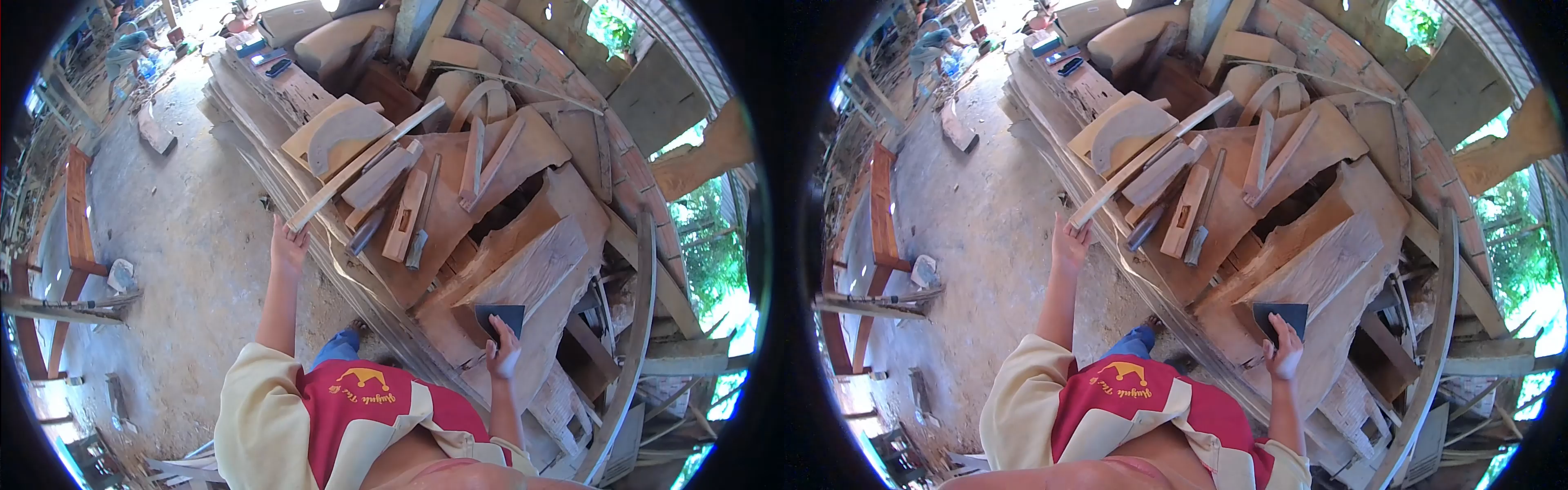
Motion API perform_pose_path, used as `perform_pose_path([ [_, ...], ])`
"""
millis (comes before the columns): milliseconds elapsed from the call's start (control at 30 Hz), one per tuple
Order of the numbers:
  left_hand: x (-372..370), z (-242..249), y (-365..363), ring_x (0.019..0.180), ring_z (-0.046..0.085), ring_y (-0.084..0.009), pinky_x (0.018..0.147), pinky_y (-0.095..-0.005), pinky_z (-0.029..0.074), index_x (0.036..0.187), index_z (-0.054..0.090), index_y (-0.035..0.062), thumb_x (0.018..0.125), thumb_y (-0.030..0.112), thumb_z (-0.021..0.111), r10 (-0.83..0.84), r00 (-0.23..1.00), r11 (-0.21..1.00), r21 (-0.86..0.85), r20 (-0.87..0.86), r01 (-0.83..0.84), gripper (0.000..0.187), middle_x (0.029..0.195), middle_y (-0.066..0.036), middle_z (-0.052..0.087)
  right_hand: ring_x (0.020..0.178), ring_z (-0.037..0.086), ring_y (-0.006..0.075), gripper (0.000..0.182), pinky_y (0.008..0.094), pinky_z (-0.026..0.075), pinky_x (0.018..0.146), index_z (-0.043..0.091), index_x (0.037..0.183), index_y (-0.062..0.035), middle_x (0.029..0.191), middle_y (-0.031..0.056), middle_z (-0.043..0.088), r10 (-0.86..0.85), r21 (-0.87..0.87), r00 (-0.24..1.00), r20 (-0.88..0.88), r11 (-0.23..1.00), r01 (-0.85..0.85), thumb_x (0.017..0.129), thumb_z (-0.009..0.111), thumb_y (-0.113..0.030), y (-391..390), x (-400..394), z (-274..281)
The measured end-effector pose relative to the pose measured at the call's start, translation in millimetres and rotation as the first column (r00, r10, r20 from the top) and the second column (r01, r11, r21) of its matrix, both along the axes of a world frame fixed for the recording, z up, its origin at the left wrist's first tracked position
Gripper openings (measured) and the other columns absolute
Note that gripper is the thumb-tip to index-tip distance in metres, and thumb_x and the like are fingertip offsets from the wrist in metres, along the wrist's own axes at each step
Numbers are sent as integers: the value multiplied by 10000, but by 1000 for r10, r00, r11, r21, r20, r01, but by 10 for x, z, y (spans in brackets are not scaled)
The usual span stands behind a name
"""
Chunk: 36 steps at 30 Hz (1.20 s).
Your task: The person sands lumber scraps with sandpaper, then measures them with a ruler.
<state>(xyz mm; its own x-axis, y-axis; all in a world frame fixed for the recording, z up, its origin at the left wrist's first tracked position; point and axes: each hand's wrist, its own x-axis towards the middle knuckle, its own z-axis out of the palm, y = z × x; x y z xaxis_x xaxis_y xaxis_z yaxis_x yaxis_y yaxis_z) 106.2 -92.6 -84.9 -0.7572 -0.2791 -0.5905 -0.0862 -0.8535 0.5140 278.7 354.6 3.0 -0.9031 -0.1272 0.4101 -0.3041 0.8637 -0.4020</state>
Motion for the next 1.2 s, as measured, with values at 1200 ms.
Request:
perform_pose_path([
  [1200,148,1358,1290,834,615,-195,694,-294,540,1035,564,-48,807,41,567,-792,481,596,-645,-376,478,245,949,-136,611,779,532,117,488,271,427,710,571,962,47,886,55,602,-615,-876,784,87,328,354,900,421,-413,206,541,288],
])
